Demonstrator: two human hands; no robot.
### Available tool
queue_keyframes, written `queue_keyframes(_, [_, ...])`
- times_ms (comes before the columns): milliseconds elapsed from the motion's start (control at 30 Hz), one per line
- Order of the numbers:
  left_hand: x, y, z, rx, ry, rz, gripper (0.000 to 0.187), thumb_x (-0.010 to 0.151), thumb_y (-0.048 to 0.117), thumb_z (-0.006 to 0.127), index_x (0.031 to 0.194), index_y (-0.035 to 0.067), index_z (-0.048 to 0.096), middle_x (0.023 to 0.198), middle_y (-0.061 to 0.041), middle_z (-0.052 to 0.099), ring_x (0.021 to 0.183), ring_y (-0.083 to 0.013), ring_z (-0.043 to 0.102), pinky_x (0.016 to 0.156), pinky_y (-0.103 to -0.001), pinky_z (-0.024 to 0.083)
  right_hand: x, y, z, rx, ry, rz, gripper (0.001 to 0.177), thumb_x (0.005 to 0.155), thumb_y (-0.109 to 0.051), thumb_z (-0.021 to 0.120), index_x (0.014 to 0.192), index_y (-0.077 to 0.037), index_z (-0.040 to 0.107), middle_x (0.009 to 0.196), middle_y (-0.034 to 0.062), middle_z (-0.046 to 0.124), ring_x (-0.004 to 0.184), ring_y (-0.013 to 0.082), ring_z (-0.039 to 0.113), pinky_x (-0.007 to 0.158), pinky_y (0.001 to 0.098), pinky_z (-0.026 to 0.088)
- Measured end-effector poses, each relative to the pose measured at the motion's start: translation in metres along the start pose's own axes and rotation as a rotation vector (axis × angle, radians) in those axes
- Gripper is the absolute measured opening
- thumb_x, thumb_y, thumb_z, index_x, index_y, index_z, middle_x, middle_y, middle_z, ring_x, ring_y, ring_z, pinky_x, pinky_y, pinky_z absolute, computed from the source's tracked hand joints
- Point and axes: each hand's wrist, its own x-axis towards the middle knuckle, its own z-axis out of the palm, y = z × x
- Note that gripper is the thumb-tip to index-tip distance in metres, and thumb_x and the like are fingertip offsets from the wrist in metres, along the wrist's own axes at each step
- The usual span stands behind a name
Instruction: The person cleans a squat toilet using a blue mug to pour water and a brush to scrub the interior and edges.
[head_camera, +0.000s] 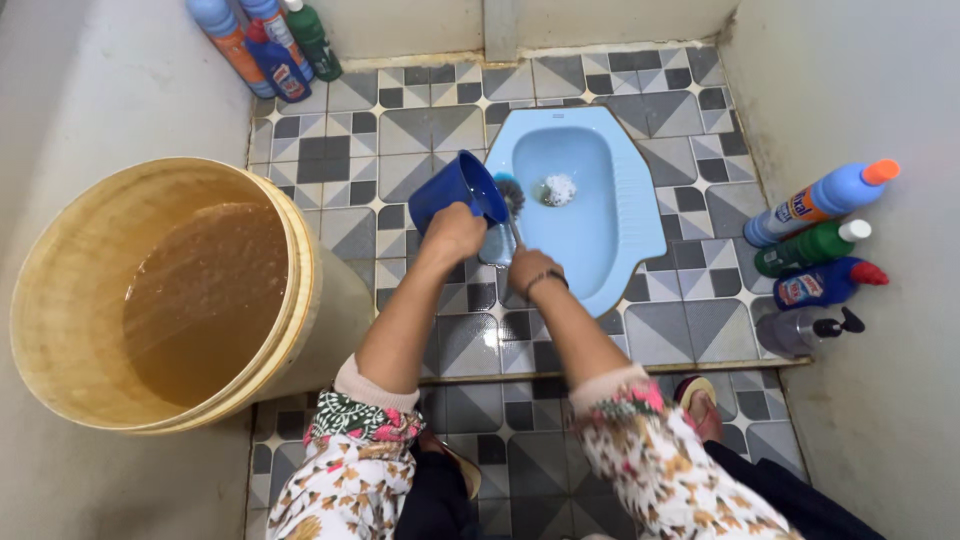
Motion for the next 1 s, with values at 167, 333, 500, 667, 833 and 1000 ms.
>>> queue_keyframes(167, [-0.001, 0.01, 0.001, 0.03, -0.008, 0.0, 0.038, 0.088, 0.023, 0.055, 0.105, -0.007, 0.072, 0.108, -0.035, 0.067, 0.11, -0.047, 0.065, 0.098, -0.05, 0.051, -0.012, 0.008, 0.0, -0.14, -0.088, -0.054, 0.045, 0.097, -0.021, 0.05, 0.138, -0.004, 0.059, 0.129, 0.0256, 0.067, 0.12, 0.0383, 0.067, 0.102, 0.0479, 0.055])
queue_keyframes(333, [-0.002, 0.017, -0.005, 0.019, -0.041, -0.016, 0.039, 0.09, 0.025, 0.055, 0.104, -0.007, 0.072, 0.106, -0.035, 0.068, 0.109, -0.0459, 0.066, 0.099, -0.049, 0.052, -0.004, -0.001, 0.02, -0.105, 0.033, -0.029, 0.042, 0.102, -0.017, 0.044, 0.139, 0.0, 0.053, 0.126, 0.0305, 0.064, 0.117, 0.0448, 0.064, 0.099, 0.0553, 0.05])
queue_keyframes(500, [-0.004, 0.014, -0.004, 0.032, -0.004, 0.04, 0.04, 0.092, 0.027, 0.055, 0.102, -0.008, 0.072, 0.106, -0.035, 0.067, 0.108, -0.0471, 0.065, 0.098, -0.05, 0.051, 0.009, -0.002, -0.009, -0.014, -0.007, 0.009, 0.044, 0.105, -0.023, 0.036, 0.134, -0.002, 0.062, 0.13, 0.0227, 0.069, 0.121, 0.0401, 0.068, 0.103, 0.0517, 0.055])
queue_keyframes(667, [-0.011, 0.017, -0.01, 0.011, 0.009, 0.033, 0.039, 0.093, 0.026, 0.054, 0.102, -0.007, 0.072, 0.105, -0.035, 0.067, 0.107, -0.0474, 0.066, 0.098, -0.05, 0.051, -0.029, 0.011, 0.02, -0.138, -0.056, -0.014, 0.051, 0.1, -0.023, 0.038, 0.147, -0.006, 0.043, 0.131, 0.0263, 0.061, 0.12, 0.0422, 0.062, 0.1, 0.0573, 0.049])
queue_keyframes(833, [-0.022, 0.017, -0.007, 0.009, 0.038, 0.065, 0.038, 0.092, 0.026, 0.056, 0.102, -0.006, 0.072, 0.107, -0.034, 0.068, 0.108, -0.0469, 0.065, 0.098, -0.05, 0.051, 0.008, 0.005, 0.006, 0.023, -0.011, 0.036, 0.051, 0.11, -0.027, 0.028, 0.135, -0.001, 0.063, 0.129, 0.0239, 0.069, 0.12, 0.0398, 0.066, 0.106, 0.0517, 0.051])
queue_keyframes(1000, [-0.033, 0.015, -0.012, 0.033, 0.021, 0.012, 0.036, 0.092, 0.026, 0.056, 0.106, -0.003, 0.072, 0.113, -0.031, 0.067, 0.111, -0.0461, 0.064, 0.098, -0.051, 0.051, -0.006, 0.01, 0.038, -0.138, -0.07, -0.053, 0.046, 0.104, -0.025, 0.037, 0.139, -0.004, 0.057, 0.132, 0.0215, 0.065, 0.122, 0.0392, 0.064, 0.103, 0.0529, 0.052])
